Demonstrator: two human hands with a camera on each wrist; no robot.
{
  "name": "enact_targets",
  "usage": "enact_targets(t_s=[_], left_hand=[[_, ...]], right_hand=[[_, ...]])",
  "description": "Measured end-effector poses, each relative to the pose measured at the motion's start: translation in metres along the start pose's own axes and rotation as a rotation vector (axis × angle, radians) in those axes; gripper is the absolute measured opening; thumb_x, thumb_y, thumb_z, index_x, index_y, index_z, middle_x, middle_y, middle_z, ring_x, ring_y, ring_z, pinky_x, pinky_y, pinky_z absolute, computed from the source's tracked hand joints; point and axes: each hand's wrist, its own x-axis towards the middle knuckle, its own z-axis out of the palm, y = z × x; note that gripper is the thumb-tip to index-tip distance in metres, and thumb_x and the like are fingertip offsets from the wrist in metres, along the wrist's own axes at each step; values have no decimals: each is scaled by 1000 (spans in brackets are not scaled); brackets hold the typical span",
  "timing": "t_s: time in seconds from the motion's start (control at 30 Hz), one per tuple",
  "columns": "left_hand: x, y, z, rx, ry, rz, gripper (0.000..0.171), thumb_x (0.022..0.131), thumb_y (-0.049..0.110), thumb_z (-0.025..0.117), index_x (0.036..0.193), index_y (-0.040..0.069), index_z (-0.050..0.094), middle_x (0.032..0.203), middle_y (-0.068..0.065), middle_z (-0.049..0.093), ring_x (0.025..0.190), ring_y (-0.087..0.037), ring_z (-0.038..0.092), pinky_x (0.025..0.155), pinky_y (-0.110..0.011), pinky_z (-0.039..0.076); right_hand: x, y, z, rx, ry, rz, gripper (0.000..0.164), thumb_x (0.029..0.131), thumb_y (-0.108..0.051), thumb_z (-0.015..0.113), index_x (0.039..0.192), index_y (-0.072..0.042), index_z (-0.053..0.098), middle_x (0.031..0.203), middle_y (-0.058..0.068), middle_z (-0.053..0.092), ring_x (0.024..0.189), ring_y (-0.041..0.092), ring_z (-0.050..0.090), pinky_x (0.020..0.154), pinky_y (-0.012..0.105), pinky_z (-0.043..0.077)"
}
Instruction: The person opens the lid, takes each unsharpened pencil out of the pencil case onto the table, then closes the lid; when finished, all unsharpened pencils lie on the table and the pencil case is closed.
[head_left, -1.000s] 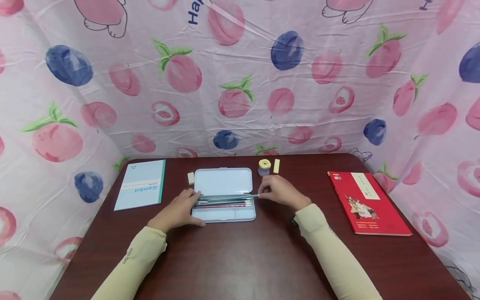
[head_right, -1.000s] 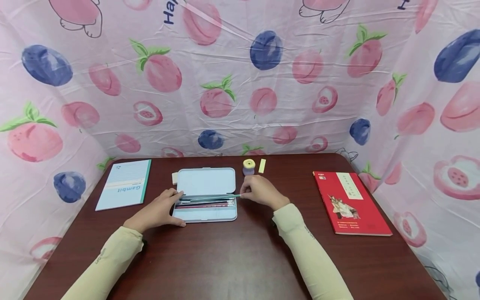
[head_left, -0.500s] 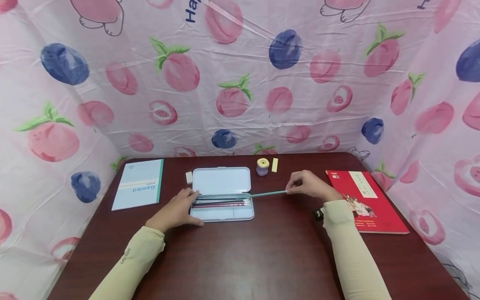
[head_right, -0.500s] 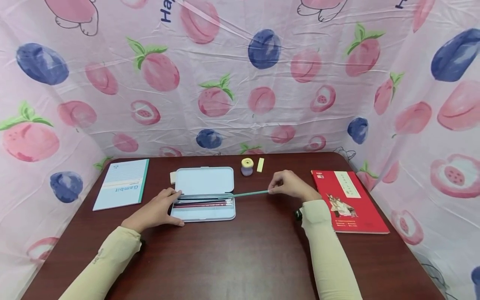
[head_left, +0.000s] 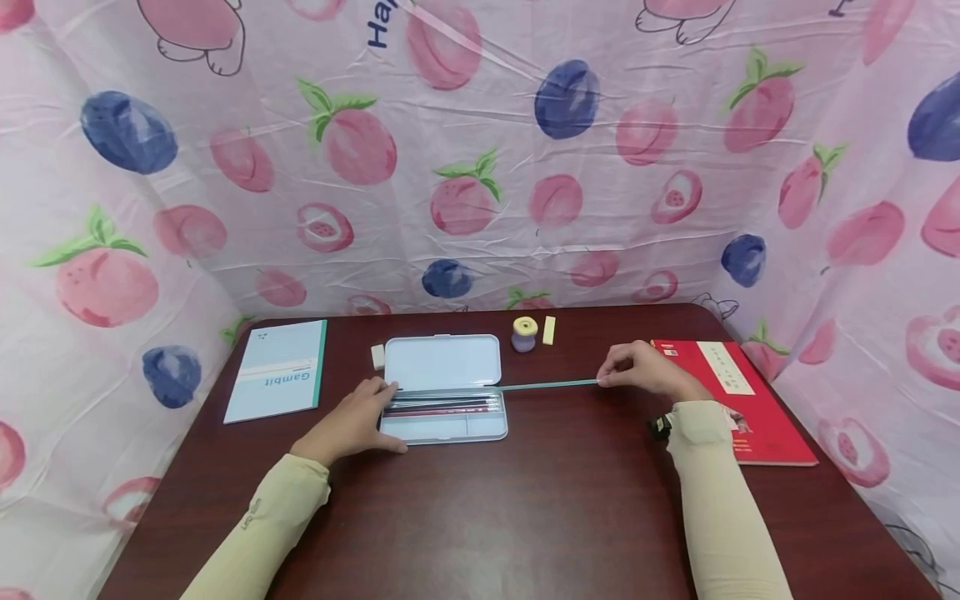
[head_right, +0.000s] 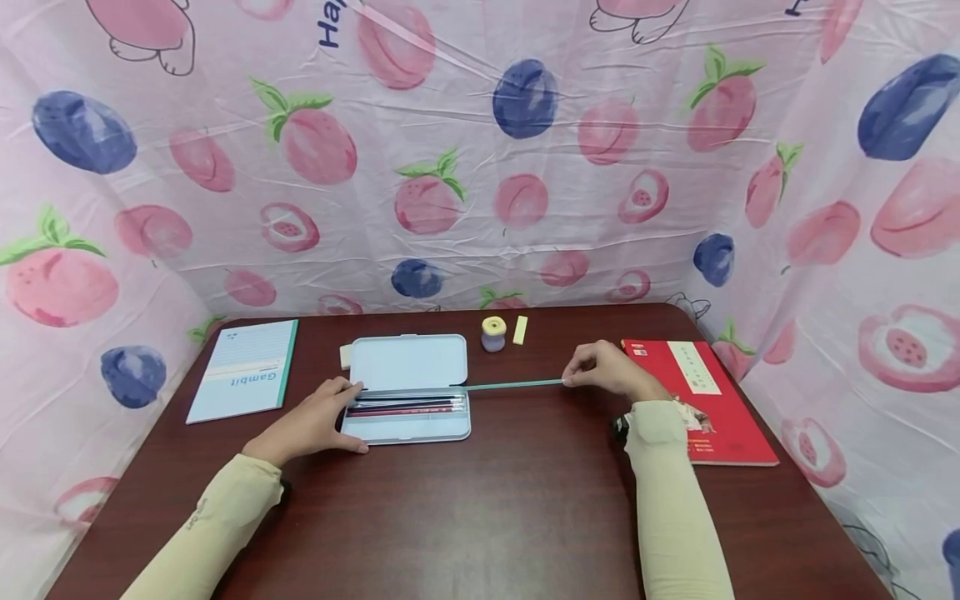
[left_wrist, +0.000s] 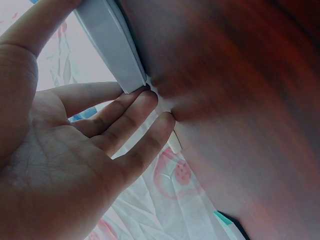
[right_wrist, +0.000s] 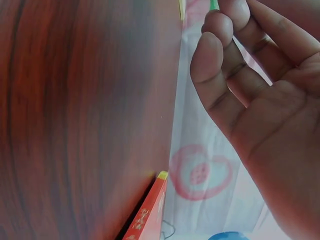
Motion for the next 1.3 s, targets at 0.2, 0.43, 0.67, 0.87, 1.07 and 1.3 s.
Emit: enact_targets(t_s=[0.2, 0.43, 0.67, 0.87, 1.07, 1.3], left_hand=[[1, -1, 1, 2, -1, 2, 108, 78, 48, 95, 160, -2, 45, 156, -25, 48, 140, -38, 48, 121, -58, 43], [1, -1, 1, 1, -1, 8, 108, 78, 47, 95, 160, -2, 44, 154, -24, 49, 137, -37, 50, 120, -58, 44], [2, -1, 1, 4, 1, 18, 108, 77, 47, 95, 160, -2, 45, 150, -22, 53, 135, -34, 51, 119, -56, 45], [2, -1, 1, 9, 2, 23, 108, 77, 47, 95, 159, -2, 45, 149, -22, 54, 133, -34, 51, 118, -55, 46], [2, -3, 2, 16, 11, 28, 109, 77, 48, 96, 159, -3, 46, 146, -21, 55, 130, -32, 52, 116, -54, 48], [1, -3, 2, 12, 14, 30, 109, 76, 47, 96, 159, -4, 45, 145, -21, 55, 128, -31, 53, 114, -53, 49]], right_hand=[[-5, 9, -3, 29, -26, 34, 9, 91, -11, 85, 100, -8, 84, 99, 13, 76, 84, 12, 67, 78, 22, 58], [-4, 19, 2, 12, -49, 58, 9, 91, -12, 84, 99, -7, 84, 99, 13, 76, 83, 11, 65, 77, 22, 57], [0, 20, 6, -51, -17, 97, 7, 89, -14, 87, 92, -8, 85, 92, 8, 77, 80, 9, 63, 72, 23, 56], [5, 16, 8, -88, -10, 96, 8, 85, -10, 89, 86, -4, 84, 86, 9, 76, 76, 7, 61, 69, 23, 54], [6, 13, 9, -104, -8, 133, 8, 85, -11, 89, 87, -5, 84, 86, 8, 75, 75, 9, 60, 68, 23, 53], [5, 13, 9, -120, 5, 165, 9, 86, -13, 89, 90, -6, 85, 86, 6, 73, 75, 12, 59, 67, 24, 53]])
